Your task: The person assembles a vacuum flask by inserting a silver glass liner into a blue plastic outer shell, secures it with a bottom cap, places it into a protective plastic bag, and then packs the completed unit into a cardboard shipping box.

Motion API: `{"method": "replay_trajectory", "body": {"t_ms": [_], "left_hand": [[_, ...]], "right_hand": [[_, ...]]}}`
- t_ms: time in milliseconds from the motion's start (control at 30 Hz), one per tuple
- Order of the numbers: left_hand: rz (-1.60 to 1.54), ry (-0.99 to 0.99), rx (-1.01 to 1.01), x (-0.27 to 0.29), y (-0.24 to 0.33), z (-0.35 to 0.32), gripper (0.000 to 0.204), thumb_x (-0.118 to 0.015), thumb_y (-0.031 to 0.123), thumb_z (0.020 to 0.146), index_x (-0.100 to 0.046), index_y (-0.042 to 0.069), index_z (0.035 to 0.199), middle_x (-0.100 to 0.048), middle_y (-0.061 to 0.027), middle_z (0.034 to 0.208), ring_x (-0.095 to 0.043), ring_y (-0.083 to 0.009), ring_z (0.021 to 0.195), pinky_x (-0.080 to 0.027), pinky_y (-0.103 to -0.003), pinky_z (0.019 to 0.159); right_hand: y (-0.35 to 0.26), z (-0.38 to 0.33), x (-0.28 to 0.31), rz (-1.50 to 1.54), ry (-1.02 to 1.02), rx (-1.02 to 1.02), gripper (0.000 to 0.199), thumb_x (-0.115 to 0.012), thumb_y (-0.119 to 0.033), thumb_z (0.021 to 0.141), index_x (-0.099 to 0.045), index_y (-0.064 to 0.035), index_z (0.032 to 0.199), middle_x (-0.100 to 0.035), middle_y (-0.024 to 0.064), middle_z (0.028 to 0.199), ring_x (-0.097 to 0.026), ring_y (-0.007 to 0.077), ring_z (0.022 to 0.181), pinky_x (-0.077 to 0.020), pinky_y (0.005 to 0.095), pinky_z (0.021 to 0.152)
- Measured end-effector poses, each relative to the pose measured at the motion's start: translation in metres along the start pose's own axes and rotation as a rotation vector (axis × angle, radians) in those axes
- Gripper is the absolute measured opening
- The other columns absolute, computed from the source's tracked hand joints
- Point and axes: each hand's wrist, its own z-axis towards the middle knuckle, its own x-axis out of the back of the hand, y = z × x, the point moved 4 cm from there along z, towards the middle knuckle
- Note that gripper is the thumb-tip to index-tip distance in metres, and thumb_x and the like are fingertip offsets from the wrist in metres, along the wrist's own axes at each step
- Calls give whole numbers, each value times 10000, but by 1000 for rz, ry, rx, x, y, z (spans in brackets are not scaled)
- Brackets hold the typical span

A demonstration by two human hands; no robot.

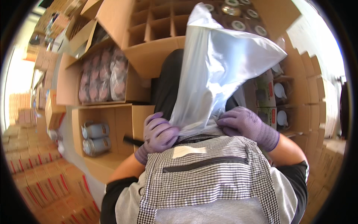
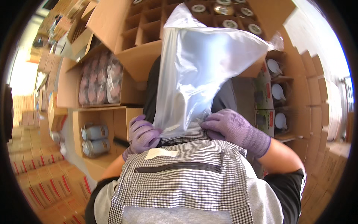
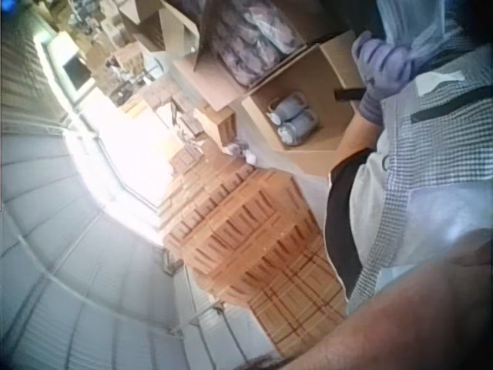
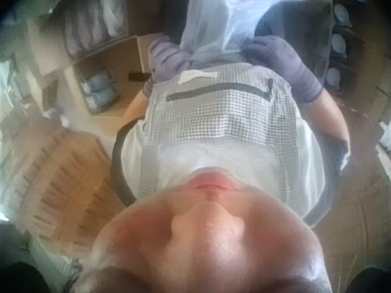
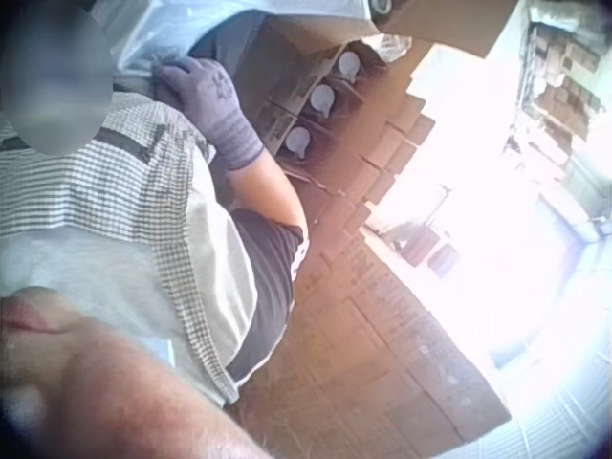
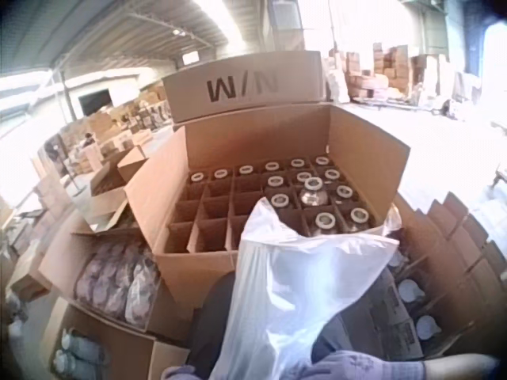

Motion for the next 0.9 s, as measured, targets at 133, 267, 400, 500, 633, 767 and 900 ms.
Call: {"method": "replay_trajectory", "body": {"t_ms": [133, 267, 400, 500, 633, 767, 900], "left_hand": [[105, 74, -74, 12, -3, -16, 194, -812, 169, 727, -761, 120, 908, -634, -42, 851, -624, -269, 871, -519, -526, 958], [-8, -40, -33, -10, -25, -29, 269, -765, 95, 638, -755, 80, 906, -649, -69, 823, -635, -283, 837, -504, -549, 1006], [-303, 178, 449, -20, -65, -21, 108, -679, -80, 787, -608, -28, 850, -615, -135, 840, -601, -311, 865, -474, -510, 1028], [-503, 83, 605, -33, -49, 48, 132, -693, -52, 853, -615, -48, 959, -621, -112, 970, -599, -231, 927, -479, -371, 957], [-699, -267, 450, -54, -20, 127, 424, -732, 270, 932, -627, -58, 1180, -651, -120, 1136, -612, -216, 1064, -462, -341, 997], [-946, -787, 680, -103, -3, 128, 460, -701, 227, 953, -607, -69, 1294, -672, -138, 1232, -635, -220, 1157, -474, -333, 1042], [-809, -848, 690, -138, 1, 136, 303, -602, 77, 976, -651, -62, 1241, -703, -105, 1175, -656, -182, 1105, -496, -307, 1001]], "right_hand": [[-38, 58, 27, -230, 282, 474, 348, -683, -159, 796, -695, -117, 1142, -646, 85, 1173, -603, 284, 1180, -516, 461, 1026], [-29, 109, -37, -798, 7, 747, 167, -639, -316, 872, -754, -201, 913, -675, -2, 1018, -612, 217, 1102, -366, 493, 1171], [-14, 116, 29, -834, 185, 419, 140, -636, -273, 901, -746, -211, 959, -667, -17, 1026, -622, 205, 1080, -438, 420, 1001], [7, 75, 69, -833, 400, 215, 159, -660, -278, 871, -728, -202, 993, -650, -8, 1028, -620, 216, 1050, -459, 420, 1001], [33, -8, 120, -874, 571, 65, 213, -718, -261, 735, -679, -161, 919, -596, 32, 959, -601, 258, 1051, -454, 455, 1085], [60, -136, 209, -829, 1196, -161, 305, -712, -119, 691, -725, -149, 994, -665, 90, 1078, -632, 335, 1046, -522, 474, 941], [84, -370, 290, -544, 1703, -424, 441, -641, -11, 877, -644, -97, 1309, -686, 166, 1176, -679, 322, 1031, -583, 378, 886]]}}
